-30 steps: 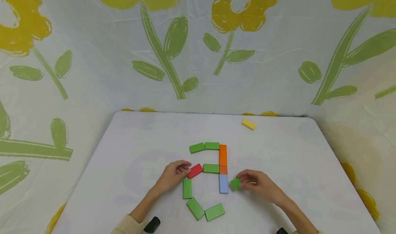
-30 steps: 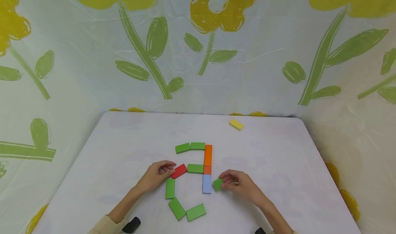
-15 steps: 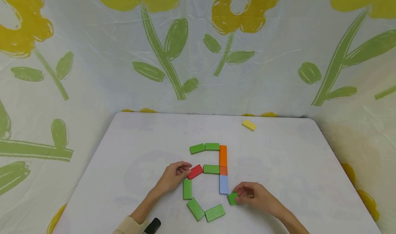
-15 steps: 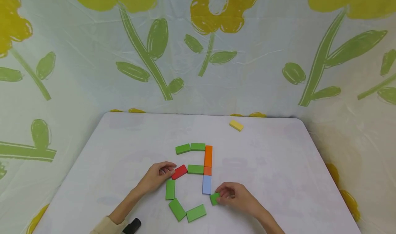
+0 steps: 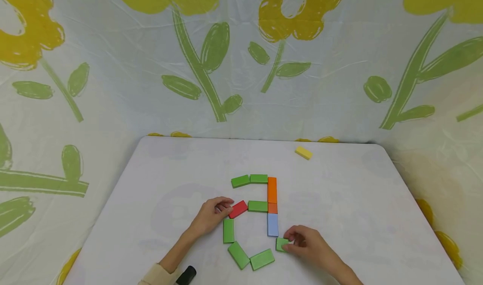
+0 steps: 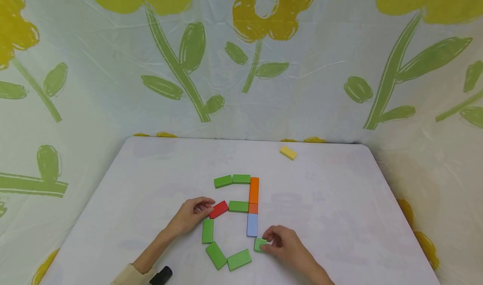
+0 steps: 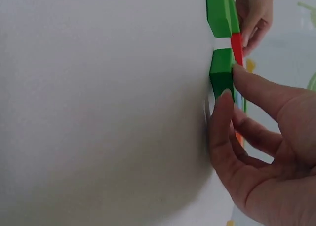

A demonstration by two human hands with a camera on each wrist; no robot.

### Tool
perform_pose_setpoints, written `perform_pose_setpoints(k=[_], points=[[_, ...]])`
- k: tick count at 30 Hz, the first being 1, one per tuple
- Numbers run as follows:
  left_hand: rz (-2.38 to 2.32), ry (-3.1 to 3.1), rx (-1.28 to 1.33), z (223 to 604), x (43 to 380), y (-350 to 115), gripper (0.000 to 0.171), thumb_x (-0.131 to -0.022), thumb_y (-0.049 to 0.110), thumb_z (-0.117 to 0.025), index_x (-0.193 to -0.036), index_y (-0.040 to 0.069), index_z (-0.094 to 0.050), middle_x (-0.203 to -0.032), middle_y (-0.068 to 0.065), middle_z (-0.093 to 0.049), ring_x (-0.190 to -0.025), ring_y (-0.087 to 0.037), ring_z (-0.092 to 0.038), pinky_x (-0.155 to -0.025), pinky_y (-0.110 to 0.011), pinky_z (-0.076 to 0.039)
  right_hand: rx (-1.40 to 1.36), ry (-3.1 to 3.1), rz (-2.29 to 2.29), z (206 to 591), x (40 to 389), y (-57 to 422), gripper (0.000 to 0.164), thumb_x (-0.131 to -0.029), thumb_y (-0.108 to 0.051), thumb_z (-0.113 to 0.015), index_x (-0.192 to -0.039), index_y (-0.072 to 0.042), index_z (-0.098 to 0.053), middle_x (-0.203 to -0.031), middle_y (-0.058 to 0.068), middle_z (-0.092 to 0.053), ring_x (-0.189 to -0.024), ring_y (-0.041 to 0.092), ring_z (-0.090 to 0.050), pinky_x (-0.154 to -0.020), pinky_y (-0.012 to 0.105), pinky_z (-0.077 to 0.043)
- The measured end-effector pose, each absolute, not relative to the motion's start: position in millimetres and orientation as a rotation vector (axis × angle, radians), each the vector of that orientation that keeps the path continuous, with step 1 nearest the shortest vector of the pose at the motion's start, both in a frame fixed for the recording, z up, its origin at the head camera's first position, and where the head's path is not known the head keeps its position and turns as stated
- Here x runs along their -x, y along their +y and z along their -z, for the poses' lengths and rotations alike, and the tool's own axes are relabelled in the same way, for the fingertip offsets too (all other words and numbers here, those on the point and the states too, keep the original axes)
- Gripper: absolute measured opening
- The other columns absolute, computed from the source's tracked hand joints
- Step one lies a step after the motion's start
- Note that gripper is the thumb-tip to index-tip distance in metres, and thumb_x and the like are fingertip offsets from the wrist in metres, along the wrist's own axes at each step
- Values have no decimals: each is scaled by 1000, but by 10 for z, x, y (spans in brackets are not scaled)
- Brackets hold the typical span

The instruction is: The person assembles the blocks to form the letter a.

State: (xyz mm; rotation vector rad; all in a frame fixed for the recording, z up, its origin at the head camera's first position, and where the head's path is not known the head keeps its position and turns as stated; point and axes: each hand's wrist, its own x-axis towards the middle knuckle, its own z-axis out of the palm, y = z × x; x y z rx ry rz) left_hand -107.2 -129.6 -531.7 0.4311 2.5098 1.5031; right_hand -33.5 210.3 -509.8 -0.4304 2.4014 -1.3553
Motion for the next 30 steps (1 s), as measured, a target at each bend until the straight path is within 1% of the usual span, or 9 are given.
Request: perform_pose_setpoints(k=[4, 6, 11, 14, 25, 30], points=[[-1492, 2504, -415, 5313, 1072, -1294, 24, -98, 14, -72, -119, 3, -71, -97, 0, -67, -87, -14, -62, -78, -23, -53, 432, 2412, 1342, 5096, 314, 2042, 22, -93, -24, -78, -100, -7, -66, -77, -8, -57, -67, 1, -51, -60, 20, -46], [-1490, 2503, -405, 5312, 1074, -1294, 24, -97, 14, -72, -120, 4, -72, -97, 1, -67, -87, -14, -62, -78, -23, -53, 427, 2400, 1344, 5083, 306, 2012, 22, -93, -24, -78, -100, -6, -65, -75, -8, -57, -64, 1, -52, -58, 20, -46], [-1503, 2504, -415, 5318, 1080, -1292, 25, -98, 15, -72, -119, 3, -72, -97, 1, -68, -87, -14, -62, -78, -24, -53, 341, 2397, 1328, 5072, 306, 1933, 25, -92, -26, -79, -99, -6, -65, -76, -6, -58, -66, 2, -52, -58, 20, -46], [-1516, 2499, -427, 5322, 1078, -1288, 25, -97, 15, -72, -119, 2, -72, -98, -1, -68, -88, -15, -62, -77, -24, -53, 322, 2404, 1320, 5084, 305, 1904, 26, -92, -27, -79, -99, -7, -64, -76, -6, -58, -68, 3, -52, -61, 20, -46], [-1485, 2511, -395, 5332, 1071, -1289, 24, -98, 16, -72, -120, 5, -72, -97, 3, -67, -88, -12, -62, -78, -24, -53, 303, 2421, 1324, 5088, 311, 1862, 28, -90, -28, -81, -97, -7, -62, -77, -6, -58, -68, 2, -51, -61, 20, -43], [-1494, 2516, -411, 5354, 1074, -1290, 24, -97, 15, -72, -118, 4, -72, -96, 2, -67, -87, -13, -62, -77, -24, -53, 324, 2424, 1331, 5092, 328, 1862, 28, -90, -28, -81, -96, -7, -62, -76, -7, -58, -66, 2, -50, -60, 19, -43]])
